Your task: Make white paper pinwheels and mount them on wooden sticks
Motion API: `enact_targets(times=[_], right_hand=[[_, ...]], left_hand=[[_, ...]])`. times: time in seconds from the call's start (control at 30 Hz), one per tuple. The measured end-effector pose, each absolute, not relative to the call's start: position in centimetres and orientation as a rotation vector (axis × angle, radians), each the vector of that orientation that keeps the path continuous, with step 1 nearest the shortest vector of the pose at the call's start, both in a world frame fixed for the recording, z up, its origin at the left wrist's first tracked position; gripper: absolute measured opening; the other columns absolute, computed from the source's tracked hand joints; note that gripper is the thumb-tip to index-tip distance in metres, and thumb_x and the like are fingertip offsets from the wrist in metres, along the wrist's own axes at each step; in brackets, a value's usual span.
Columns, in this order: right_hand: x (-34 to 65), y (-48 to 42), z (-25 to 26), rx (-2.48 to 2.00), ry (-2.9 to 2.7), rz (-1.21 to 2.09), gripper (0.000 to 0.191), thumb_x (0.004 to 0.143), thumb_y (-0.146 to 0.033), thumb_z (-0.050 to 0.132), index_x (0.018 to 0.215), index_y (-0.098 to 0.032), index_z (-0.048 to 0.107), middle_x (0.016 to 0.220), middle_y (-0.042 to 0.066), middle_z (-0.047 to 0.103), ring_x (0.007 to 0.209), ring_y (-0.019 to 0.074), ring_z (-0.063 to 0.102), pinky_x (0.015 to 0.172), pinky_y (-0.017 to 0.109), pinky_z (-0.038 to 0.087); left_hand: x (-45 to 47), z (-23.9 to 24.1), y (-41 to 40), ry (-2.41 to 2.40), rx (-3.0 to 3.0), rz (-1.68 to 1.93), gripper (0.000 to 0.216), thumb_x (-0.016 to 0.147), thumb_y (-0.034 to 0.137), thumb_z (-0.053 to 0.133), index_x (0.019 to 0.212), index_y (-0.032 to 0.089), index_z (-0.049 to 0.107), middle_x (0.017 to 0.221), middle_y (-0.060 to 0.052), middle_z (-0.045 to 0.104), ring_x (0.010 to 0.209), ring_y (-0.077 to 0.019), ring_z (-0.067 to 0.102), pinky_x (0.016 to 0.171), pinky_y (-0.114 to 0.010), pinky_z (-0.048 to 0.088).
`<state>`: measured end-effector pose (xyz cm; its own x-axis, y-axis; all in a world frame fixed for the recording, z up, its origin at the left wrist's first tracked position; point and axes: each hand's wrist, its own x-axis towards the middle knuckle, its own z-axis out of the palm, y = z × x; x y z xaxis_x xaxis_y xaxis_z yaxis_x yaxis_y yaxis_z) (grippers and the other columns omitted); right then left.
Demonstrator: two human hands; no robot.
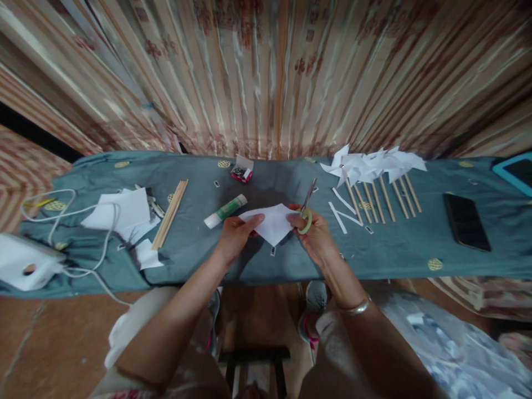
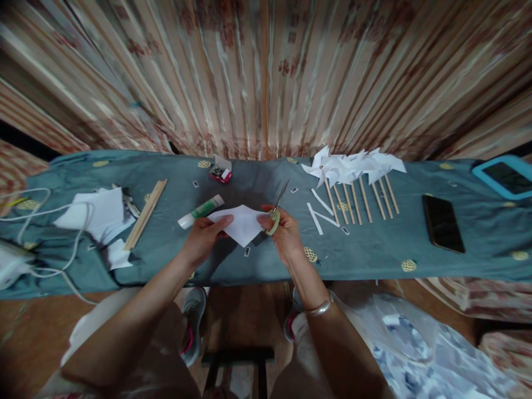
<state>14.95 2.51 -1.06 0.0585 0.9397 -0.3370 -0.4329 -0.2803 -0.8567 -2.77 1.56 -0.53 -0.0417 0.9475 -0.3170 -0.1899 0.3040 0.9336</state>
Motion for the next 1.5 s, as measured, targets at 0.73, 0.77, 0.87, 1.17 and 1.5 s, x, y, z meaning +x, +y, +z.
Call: enact_targets(times=[0.73,0.77,0.87,1.17,1.5], right_hand=[[14.3,-0.4,-0.6,-1.015,-1.322,1.946,0.069,0.064,-0.072,0.077,0.105,-0.017,0.068,0.085,0.007,0.076,0.072,0.0147,0.064,0.067,0.028,0.048],[14.1,-0.4,-0.7,-1.012,-1.346,1.966,0.069,0.064,-0.072,0.077,0.104,-0.017,0.068,0.084,0.007,0.076,0.071,0.0144,0.064,0.067,0.028,0.048],[13.8,-0.4,-0.8,-1.034,-1.356,1.977,0.069,0.061,-0.073,0.078,0.1,-0.018,0.069,0.08,0.006,0.075,0.067,0.0128,0.062,0.065,0.027,0.048],[13.4,-0.5,-0.7,-1.098,-1.225,1.997,0.071,0.052,-0.071,0.084,0.097,-0.018,0.069,0.068,0.001,0.071,0.059,0.0099,0.059,0.06,0.024,0.048],[13.3,-0.4,-1.2,-1.075,-1.301,1.948,0.066,0.06,-0.07,0.08,0.098,-0.017,0.07,0.068,0.001,0.07,0.059,0.0107,0.059,0.059,0.025,0.047]], left_hand=[[-3.2,0.9,4.5,1.088,0.539,1.567,0.054,0.053,0.05,0.092,0.088,0.014,0.071,0.079,-0.007,0.077,0.089,-0.0288,0.075,0.074,-0.034,0.062],[-3.2,0.9,4.5,1.087,0.541,1.565,0.053,0.054,0.05,0.092,0.088,0.015,0.071,0.078,-0.006,0.077,0.089,-0.0287,0.075,0.073,-0.034,0.062],[-3.3,0.9,4.5,1.086,0.548,1.541,0.051,0.055,0.051,0.091,0.087,0.016,0.072,0.076,-0.005,0.076,0.085,-0.0275,0.075,0.07,-0.033,0.062],[-3.5,0.7,4.2,1.068,0.587,1.536,0.043,0.059,0.05,0.088,0.08,0.016,0.071,0.069,-0.003,0.074,0.078,-0.0235,0.075,0.063,-0.029,0.06],[-3.0,0.8,4.1,1.077,0.588,1.54,0.043,0.058,0.05,0.088,0.078,0.016,0.069,0.064,-0.001,0.071,0.073,-0.0225,0.074,0.059,-0.028,0.058]])
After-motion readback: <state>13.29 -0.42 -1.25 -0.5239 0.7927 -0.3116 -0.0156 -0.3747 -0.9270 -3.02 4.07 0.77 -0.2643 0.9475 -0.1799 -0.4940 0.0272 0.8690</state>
